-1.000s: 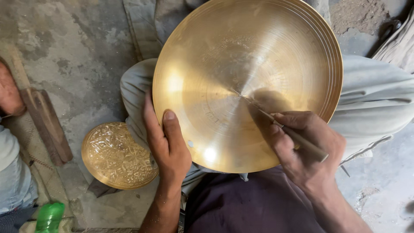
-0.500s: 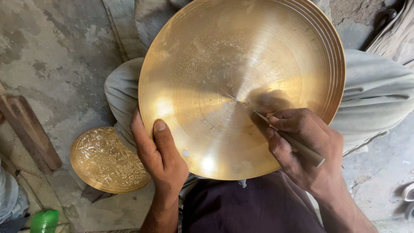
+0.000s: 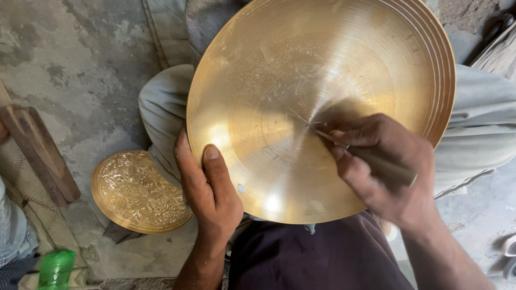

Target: The person sits on the floor and uses a metal chisel and wooden mallet to engrave a geometric pattern into a brass plate. They first scratch the design with the chisel, then strike it with the mallet to deepen the lines.

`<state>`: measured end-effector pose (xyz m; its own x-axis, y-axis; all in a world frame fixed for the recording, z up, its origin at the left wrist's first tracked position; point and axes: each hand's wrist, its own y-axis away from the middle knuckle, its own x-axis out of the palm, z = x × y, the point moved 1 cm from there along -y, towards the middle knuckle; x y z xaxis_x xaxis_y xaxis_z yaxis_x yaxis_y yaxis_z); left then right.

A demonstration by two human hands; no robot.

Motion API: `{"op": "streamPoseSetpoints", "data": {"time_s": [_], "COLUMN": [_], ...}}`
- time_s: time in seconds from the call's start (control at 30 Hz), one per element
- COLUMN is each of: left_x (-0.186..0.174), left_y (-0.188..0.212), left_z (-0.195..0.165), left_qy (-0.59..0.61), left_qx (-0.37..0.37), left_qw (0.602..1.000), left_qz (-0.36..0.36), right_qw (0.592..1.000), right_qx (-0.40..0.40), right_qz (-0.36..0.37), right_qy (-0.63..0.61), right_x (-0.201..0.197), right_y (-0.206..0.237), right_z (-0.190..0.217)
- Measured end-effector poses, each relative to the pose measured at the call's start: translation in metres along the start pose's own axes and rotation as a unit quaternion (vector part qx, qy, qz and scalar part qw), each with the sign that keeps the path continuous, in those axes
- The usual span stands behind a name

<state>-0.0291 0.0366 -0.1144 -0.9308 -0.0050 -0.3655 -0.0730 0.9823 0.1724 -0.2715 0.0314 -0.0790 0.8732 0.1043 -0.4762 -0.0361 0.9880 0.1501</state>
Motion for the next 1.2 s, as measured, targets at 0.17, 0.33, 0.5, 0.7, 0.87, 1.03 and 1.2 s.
{"op": "streamPoseSetpoints", "data": {"time_s": [0.17, 0.33, 0.5, 0.7, 0.87, 1.03, 1.2], "left_x": [-0.001, -0.002, -0.001, -0.002, -0.003, -0.003, -0.003], "left_y": [0.0, -0.002, -0.003, -0.003, -0.003, -0.003, -0.004], "left_z": [0.001, 0.005, 0.005, 0.003, 0.004, 0.003, 0.002], "left_qy": [-0.013, 0.005, 0.009, -0.005, -0.011, -0.01, 0.001], "left_qx": [0.03, 0.027, 0.015, 0.037, 0.037, 0.032, 0.03], "left_qw": [0.999, 1.0, 1.0, 0.999, 0.999, 0.999, 1.0], "left_qz": [0.001, 0.003, 0.006, 0.009, 0.006, 0.004, 0.006], "right_qw": [0.999, 0.999, 0.999, 0.998, 0.998, 0.997, 0.998], "right_qx": [0.0, -0.029, -0.025, -0.03, -0.034, -0.027, -0.008], "right_qz": [0.019, 0.016, 0.023, 0.019, 0.049, 0.038, 0.052], "right_qy": [-0.042, 0.029, 0.031, 0.046, 0.034, 0.065, 0.047], "right_x": [-0.004, -0.002, -0.002, 0.0, 0.0, 0.001, 0.001], "right_y": [-0.003, -0.004, -0.006, -0.007, -0.007, -0.006, -0.002], "right_z": [-0.015, -0.012, -0.006, -0.004, 0.001, 0.004, 0.005]}}
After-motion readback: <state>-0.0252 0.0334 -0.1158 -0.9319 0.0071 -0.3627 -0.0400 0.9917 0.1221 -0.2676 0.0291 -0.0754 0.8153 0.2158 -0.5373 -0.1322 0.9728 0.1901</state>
